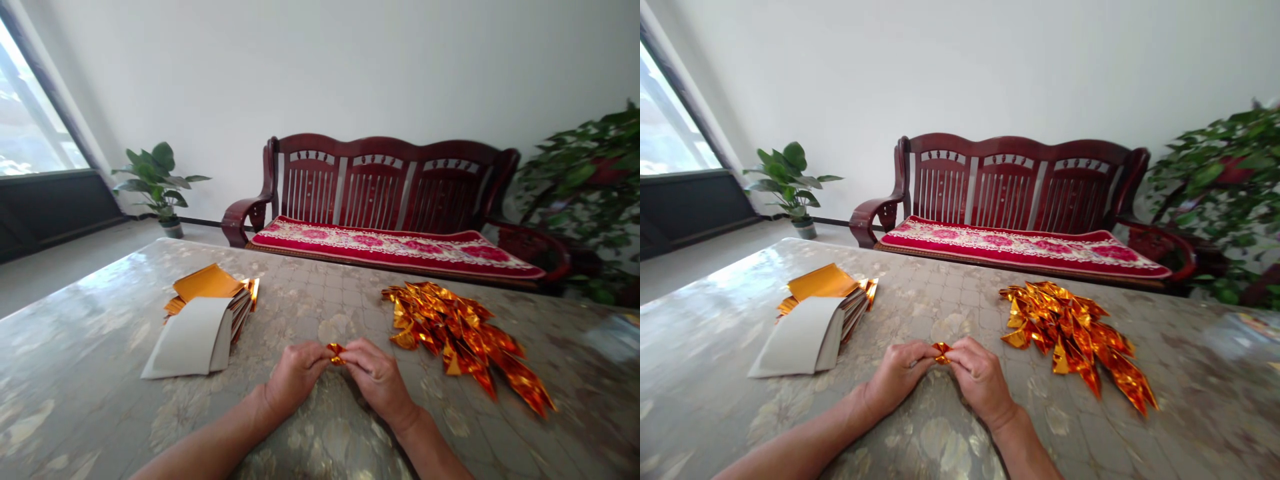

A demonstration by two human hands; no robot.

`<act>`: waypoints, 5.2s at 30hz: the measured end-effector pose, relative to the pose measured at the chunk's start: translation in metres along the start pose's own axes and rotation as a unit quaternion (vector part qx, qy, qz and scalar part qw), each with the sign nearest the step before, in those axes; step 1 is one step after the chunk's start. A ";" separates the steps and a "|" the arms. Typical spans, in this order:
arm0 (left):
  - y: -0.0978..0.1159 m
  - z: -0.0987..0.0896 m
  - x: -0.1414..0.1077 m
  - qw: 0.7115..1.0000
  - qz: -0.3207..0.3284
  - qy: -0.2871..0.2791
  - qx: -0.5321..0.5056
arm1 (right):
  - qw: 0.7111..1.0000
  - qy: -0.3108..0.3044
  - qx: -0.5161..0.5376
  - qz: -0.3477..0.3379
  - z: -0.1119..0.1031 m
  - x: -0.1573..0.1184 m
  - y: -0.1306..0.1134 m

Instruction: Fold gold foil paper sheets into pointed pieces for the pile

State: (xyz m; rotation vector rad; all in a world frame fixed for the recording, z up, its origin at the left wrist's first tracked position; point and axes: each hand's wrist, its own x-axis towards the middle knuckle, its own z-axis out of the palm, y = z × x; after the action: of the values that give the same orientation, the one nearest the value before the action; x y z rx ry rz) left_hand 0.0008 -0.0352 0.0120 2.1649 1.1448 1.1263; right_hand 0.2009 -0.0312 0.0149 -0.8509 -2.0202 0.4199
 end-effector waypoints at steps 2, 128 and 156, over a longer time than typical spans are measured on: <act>0.000 0.002 -0.002 1.000 0.012 -0.003 0.017 | 1.000 0.002 -0.011 -0.012 0.001 0.000 -0.001; -0.012 -0.010 0.010 0.996 0.001 -0.079 0.050 | 0.995 0.013 -0.002 0.098 0.001 0.007 0.003; -0.006 -0.008 0.011 0.991 -0.014 -0.059 0.116 | 0.992 0.038 -0.010 0.119 0.008 0.008 0.004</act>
State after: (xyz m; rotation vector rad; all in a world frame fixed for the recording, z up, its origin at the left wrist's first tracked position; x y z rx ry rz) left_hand -0.0056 -0.0228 0.0173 2.3452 1.3029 0.8783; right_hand 0.1933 -0.0225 0.0126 -1.1089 -1.8623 0.4919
